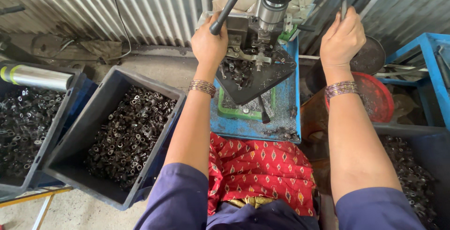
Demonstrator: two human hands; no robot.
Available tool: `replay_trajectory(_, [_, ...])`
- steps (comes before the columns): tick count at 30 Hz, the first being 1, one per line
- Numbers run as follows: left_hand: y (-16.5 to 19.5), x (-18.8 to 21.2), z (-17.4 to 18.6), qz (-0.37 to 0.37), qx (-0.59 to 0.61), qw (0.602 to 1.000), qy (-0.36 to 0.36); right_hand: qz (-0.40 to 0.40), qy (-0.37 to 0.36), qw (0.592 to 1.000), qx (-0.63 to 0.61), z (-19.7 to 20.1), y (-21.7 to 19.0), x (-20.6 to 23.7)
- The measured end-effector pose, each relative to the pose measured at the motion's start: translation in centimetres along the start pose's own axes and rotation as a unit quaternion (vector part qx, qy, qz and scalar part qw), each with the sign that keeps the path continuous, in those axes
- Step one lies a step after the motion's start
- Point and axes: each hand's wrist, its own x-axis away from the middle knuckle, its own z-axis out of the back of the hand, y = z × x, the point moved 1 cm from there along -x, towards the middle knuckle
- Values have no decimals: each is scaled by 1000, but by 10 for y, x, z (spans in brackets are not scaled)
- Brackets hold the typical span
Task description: The person sits at a bench-top threading machine and repeatedly places small black metal fittings into the machine jig, pulls the lever down to tap threads into each part, then drops the finished fitting into a collection bin beside the machine. They continue this cycle with parts taken from a large bin of raw fittings.
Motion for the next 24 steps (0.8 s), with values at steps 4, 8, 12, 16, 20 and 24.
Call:
replay_trajectory(4, [0, 3, 3, 0, 3, 1000, -10, -32, -20, 999, -30, -10, -2, -4])
replay_trajectory(8, [0, 1, 3, 11, -1, 1000, -10, -26, 4, 999, -45, -21, -4, -13])
replay_trajectory(12, [0, 2, 3, 22, 39, 997, 61, -46, -17, 997, -53, -16, -6, -9])
replay_trajectory(16, [-10, 11, 7, 145, 215, 964, 62, -68, -48, 996, -17, 14, -23, -13])
replay_trajectory(20, [-17, 39, 29, 177, 371, 900, 142, -65, -101, 993, 0, 74, -43, -27])
replay_trajectory(24, [6, 86, 54, 272, 475, 818, 178, -49, -182, 982, 17, 137, -47, -58])
